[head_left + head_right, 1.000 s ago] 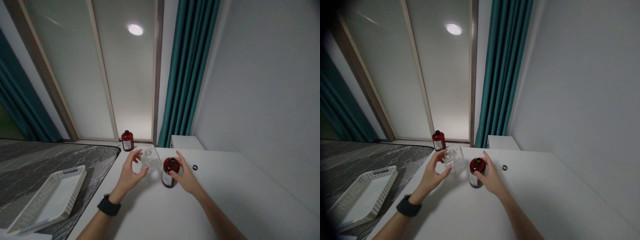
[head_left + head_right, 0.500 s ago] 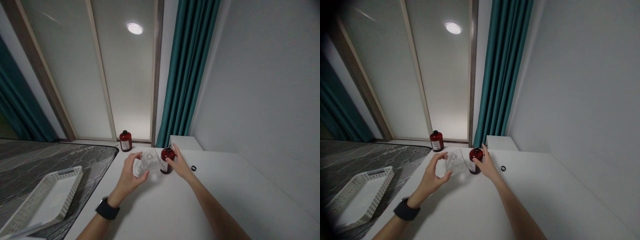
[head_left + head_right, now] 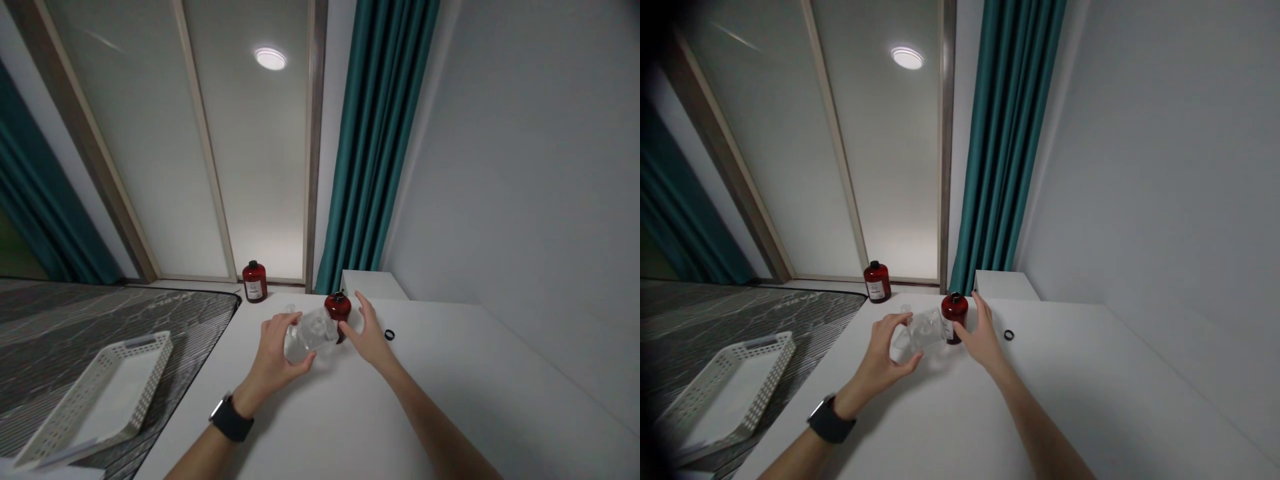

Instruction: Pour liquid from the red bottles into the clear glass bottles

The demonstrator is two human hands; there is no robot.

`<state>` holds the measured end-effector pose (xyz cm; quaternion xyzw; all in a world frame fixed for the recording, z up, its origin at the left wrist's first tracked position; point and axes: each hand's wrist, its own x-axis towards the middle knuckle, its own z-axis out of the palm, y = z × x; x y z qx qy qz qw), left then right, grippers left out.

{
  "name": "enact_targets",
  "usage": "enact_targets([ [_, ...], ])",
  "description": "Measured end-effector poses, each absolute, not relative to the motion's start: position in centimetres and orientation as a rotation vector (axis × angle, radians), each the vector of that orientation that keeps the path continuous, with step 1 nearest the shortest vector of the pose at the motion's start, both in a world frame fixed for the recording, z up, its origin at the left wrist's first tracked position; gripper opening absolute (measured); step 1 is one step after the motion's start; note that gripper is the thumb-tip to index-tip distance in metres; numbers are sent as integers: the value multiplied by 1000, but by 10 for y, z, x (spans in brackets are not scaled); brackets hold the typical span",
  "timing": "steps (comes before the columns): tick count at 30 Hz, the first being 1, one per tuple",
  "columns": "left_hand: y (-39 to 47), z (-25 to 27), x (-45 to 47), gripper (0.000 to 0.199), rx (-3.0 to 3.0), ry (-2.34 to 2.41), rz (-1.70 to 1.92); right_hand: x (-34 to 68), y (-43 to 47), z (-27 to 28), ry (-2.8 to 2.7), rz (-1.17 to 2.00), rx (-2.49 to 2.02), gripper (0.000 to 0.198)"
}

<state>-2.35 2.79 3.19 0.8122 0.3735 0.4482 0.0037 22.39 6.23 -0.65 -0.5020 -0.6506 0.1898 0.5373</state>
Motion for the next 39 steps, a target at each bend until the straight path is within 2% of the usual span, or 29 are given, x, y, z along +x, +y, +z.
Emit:
enact_targets([
  [5,23,30,-17,66,2623,1115,1370,231,25,0,-1545,303,-1105,51],
  [8,20,27,-14,65,2626,1087,1318,231,6,-2,-1572,378,-1039,42],
  [14,18,24,-11,63,2549,1024,1202,223,-10,-5,-1781,643,-976,70],
  [20,19,23,-15,56,2598,958,1158,219,-10,-2,-1730,832,-978,80],
  [26,28,22,-29,28,2474,1122,1630,220,-7,-1,-1658,922,-946,80],
  [30,45,20,-38,26,2244,1428,1796,220,-7,-3,-1648,940,-972,79],
  [34,62,8,-46,39,2247,1589,1518,219,-6,-6,-1647,946,-980,79],
  [39,70,-8,-47,31,2293,1559,1226,220,-4,-11,-1658,963,-977,80],
])
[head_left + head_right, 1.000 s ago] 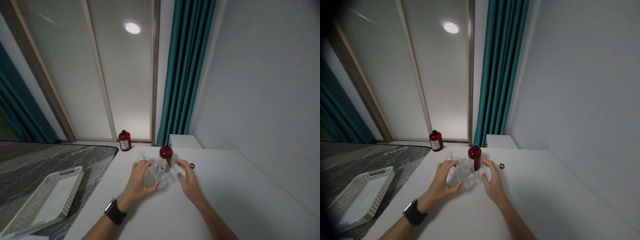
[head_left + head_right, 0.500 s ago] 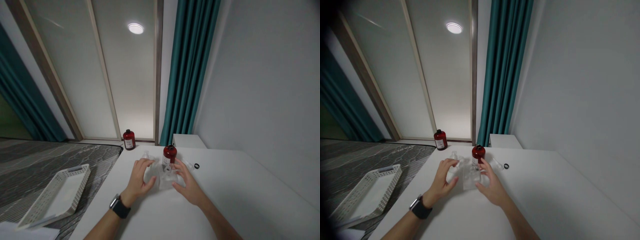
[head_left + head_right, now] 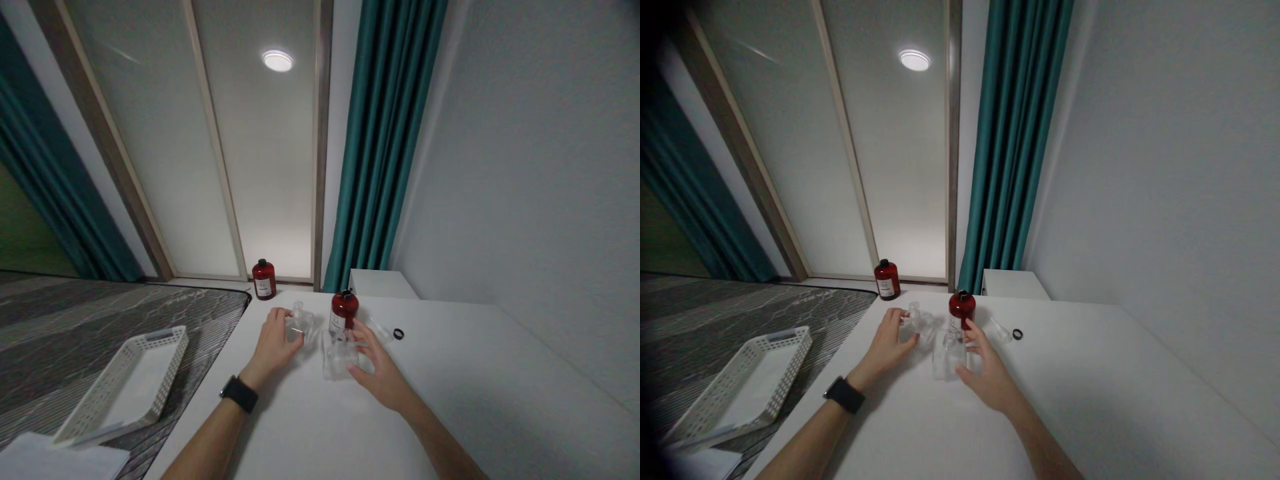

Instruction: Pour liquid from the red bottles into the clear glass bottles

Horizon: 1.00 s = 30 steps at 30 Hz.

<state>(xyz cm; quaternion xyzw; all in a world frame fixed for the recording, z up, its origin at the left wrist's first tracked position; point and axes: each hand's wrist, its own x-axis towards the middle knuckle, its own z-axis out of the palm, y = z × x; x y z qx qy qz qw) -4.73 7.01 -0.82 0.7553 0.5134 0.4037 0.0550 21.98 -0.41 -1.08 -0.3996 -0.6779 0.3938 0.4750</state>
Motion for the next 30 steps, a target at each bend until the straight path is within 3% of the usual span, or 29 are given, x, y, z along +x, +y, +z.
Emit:
enact_targets([
  [18,75,-10,-41,31,2188,1609,1364,214,-1,-24,-1657,956,-1052,80],
  [22,51,11,-33,22,2285,1295,1283,216,0,-25,-1649,951,-1068,80],
  [30,25,13,-11,63,2428,891,831,218,1,-27,-1680,997,-1073,81],
])
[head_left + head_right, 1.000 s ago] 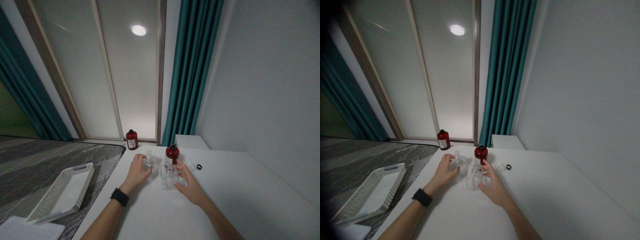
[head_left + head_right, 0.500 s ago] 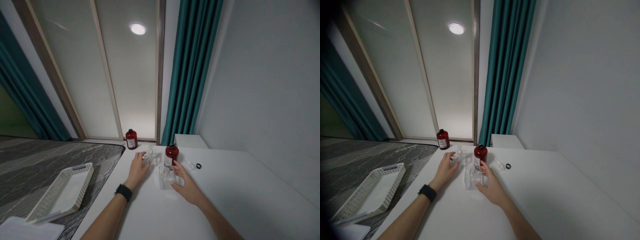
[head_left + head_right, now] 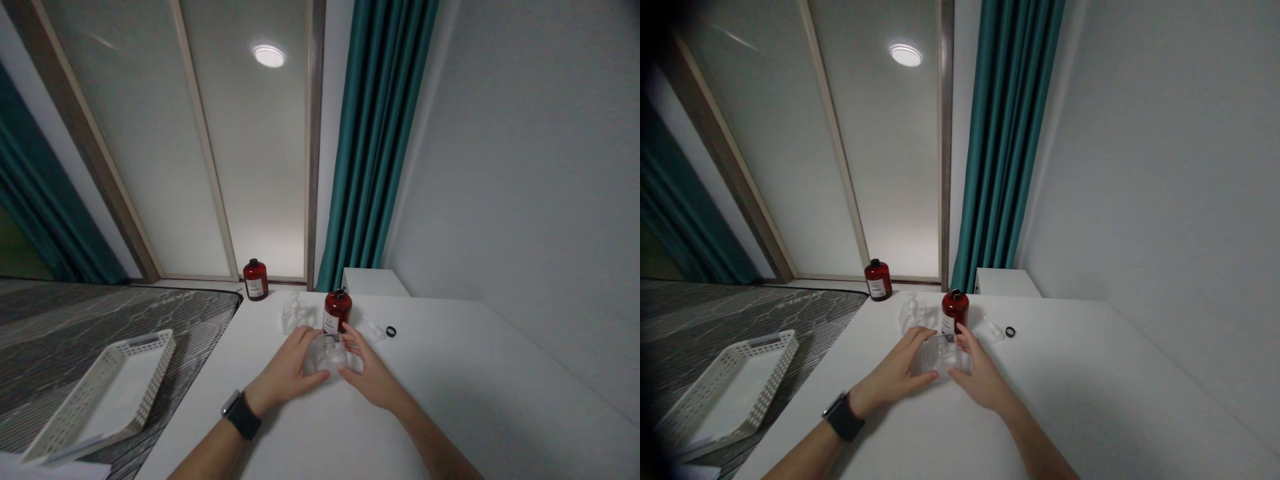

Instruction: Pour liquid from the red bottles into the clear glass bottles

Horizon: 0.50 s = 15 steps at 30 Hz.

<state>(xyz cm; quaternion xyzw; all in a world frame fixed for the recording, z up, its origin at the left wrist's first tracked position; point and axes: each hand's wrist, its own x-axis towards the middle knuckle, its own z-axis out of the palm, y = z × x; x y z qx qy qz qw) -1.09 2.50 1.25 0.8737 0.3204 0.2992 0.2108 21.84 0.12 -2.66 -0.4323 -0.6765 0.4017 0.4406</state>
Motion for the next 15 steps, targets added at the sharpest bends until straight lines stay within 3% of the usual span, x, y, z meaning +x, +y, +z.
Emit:
enact_targets([
  [9,29,2,-6,63,2410,861,820,222,-5,-20,-1870,766,-1207,77],
  [15,28,2,-3,59,2408,882,801,253,14,-17,-1886,163,-1359,39],
])
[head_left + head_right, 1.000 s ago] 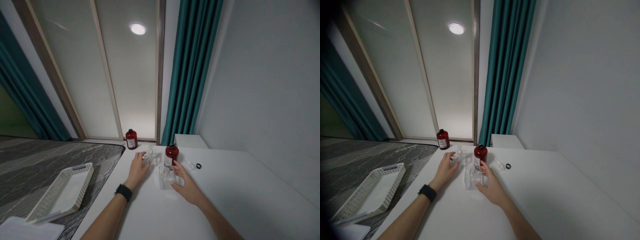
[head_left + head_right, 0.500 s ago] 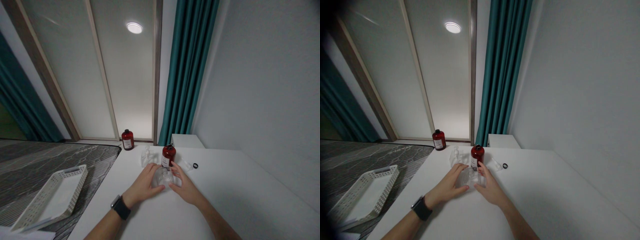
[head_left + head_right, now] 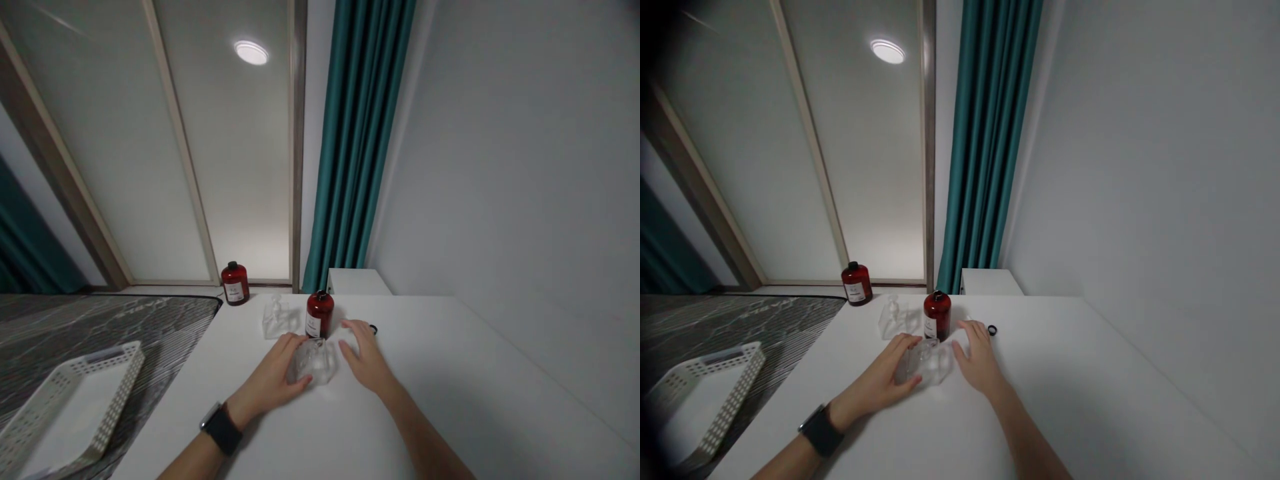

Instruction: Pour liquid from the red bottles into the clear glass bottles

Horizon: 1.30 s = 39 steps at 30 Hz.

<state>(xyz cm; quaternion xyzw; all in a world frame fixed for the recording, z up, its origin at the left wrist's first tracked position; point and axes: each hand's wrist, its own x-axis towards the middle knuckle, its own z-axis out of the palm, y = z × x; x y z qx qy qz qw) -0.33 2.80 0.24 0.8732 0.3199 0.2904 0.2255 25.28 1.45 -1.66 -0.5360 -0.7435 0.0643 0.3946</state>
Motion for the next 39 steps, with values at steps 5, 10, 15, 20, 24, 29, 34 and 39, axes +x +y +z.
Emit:
enact_targets([
  [5,25,6,-2,55,2411,911,814,287,31,-28,-1878,-27,-1569,44],
  [10,26,3,-2,54,2437,896,857,299,35,-36,-1895,-42,-1658,53],
  [15,27,2,-2,55,2448,912,853,299,36,-39,-1927,-34,-1686,44],
  [20,26,3,-1,54,2457,897,845,299,37,-40,-1935,-25,-1701,36],
  [24,26,3,-1,55,2454,893,840,299,36,-40,-1936,-12,-1696,39],
  [29,27,1,-1,55,2447,895,848,296,35,-41,-1925,6,-1655,38],
  [34,25,6,0,54,2432,890,861,293,34,-35,-1871,31,-1577,33],
  [39,25,6,1,60,2415,881,905,291,31,-17,-1728,100,-1500,29],
])
